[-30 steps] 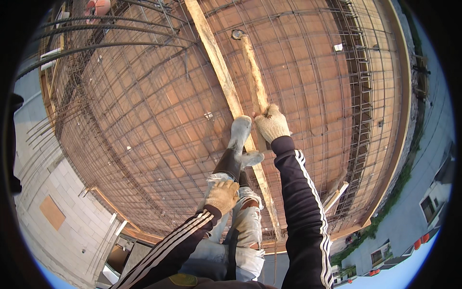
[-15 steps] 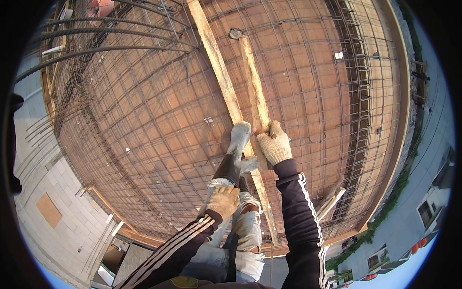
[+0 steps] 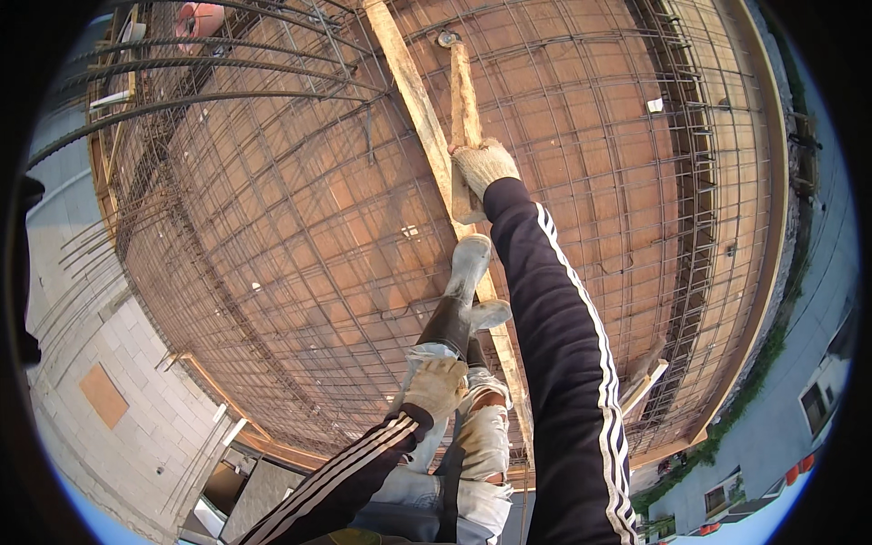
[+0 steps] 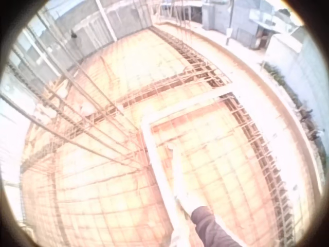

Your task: The person walks across a rebar grid on a construction site and uses a wooden plank to push and adjust wooden formwork pieces. The person repositions the plank several times to align the formwork sections.

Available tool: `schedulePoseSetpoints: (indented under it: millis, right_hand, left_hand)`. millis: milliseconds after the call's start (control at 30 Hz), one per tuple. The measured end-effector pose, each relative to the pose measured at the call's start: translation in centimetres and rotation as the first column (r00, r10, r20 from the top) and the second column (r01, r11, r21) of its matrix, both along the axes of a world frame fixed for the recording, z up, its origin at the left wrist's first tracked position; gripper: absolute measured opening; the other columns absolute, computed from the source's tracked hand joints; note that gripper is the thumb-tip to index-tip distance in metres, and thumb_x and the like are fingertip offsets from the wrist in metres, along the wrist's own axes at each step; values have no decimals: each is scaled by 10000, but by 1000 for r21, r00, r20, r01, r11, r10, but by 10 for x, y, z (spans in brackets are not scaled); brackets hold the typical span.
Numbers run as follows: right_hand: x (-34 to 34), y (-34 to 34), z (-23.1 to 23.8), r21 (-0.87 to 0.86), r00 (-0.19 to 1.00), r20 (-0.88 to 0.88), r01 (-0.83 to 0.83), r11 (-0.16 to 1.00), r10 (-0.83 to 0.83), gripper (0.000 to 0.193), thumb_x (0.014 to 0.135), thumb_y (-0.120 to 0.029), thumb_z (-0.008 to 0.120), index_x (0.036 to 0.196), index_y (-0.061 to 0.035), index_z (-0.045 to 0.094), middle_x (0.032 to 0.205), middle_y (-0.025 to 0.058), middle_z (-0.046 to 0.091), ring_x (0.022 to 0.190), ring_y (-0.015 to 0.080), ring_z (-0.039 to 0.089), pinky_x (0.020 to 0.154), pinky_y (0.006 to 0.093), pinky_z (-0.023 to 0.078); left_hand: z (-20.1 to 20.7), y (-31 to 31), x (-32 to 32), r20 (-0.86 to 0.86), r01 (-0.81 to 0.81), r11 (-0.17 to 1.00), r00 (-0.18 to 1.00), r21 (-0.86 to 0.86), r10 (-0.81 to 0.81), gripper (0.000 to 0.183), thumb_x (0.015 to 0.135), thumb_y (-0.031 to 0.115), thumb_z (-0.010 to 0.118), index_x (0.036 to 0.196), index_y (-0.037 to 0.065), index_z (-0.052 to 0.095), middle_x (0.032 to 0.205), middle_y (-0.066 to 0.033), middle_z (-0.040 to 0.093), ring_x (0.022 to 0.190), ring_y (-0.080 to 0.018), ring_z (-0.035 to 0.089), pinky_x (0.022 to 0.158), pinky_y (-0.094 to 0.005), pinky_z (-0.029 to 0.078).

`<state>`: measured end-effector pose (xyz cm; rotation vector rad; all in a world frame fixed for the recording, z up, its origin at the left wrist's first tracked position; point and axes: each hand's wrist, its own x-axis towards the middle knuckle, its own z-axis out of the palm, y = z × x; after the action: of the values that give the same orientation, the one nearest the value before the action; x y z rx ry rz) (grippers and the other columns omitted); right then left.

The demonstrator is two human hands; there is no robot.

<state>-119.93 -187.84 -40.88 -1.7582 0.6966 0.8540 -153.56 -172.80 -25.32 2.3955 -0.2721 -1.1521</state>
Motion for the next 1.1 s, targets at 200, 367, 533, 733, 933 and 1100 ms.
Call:
schedulePoseSetpoints:
  millis: [200, 367, 533, 733, 933, 1100]
  right_hand:
    - [29, -18, 7, -86, 977, -13, -215, 973, 215, 624, 864, -466, 793, 1211, 40, 680, 997, 200, 753, 917, 308, 750, 825, 416, 583]
    - [52, -32, 23, -59, 948, -58, -317, 947, 314, 589, 890, -457, 782, 1190, 40, 685, 957, 160, 741, 847, 270, 734, 762, 411, 589]
    - [44, -43, 29, 69, 991, -58, -113, 991, 117, 560, 897, -494, 792, 1108, 15, 686, 907, 133, 718, 806, 233, 700, 744, 390, 568]
    - [-9, -25, 79, 87, 1000, 0, 26, 996, -27, 500, 904, -450, 785, 1038, 8, 637, 858, 117, 679, 803, 195, 670, 716, 357, 542]
    - [-69, -6, 139, 281, 939, -136, 343, 897, -316, 497, 943, -431, 772, 1064, 16, 594, 794, 78, 625, 721, 160, 662, 644, 333, 541]
    - [-87, -28, 181, 345, 878, -234, 476, 809, -418, 411, 947, -373, 786, 1027, -22, 587, 823, 86, 675, 639, 176, 693, 554, 297, 563]
  left_hand:
    - [-5, -3, -5, -40, 30, 999, 999, 43, -28, 319, 847, 302, 750, 1106, 148, 644, 1104, -47, 664, 1132, -263, 640, 1018, -419, 463]
    - [-8, -1, -5, 2, 37, 999, 999, 38, -37, 341, 844, 291, 745, 1139, 158, 640, 1125, -40, 663, 1121, -264, 635, 983, -436, 461]
    - [-5, -3, 4, -10, 21, 999, 1000, 38, -21, 309, 843, 278, 743, 1109, 164, 636, 1123, -44, 662, 1124, -270, 637, 966, -449, 474]
    - [1, -9, 26, -57, 30, 999, 998, 20, -28, 293, 860, 267, 723, 1109, 133, 645, 1135, -83, 672, 1147, -308, 636, 986, -477, 476]
    - [5, -16, 46, -140, 41, 999, 989, 30, -36, 284, 865, 209, 713, 1131, 124, 657, 1155, -105, 675, 1178, -337, 618, 1002, -497, 468]
    - [3, -27, 71, -129, -34, 999, 991, -10, 33, 256, 882, 198, 700, 1117, 108, 653, 1181, -119, 679, 1177, -331, 629, 990, -489, 474]
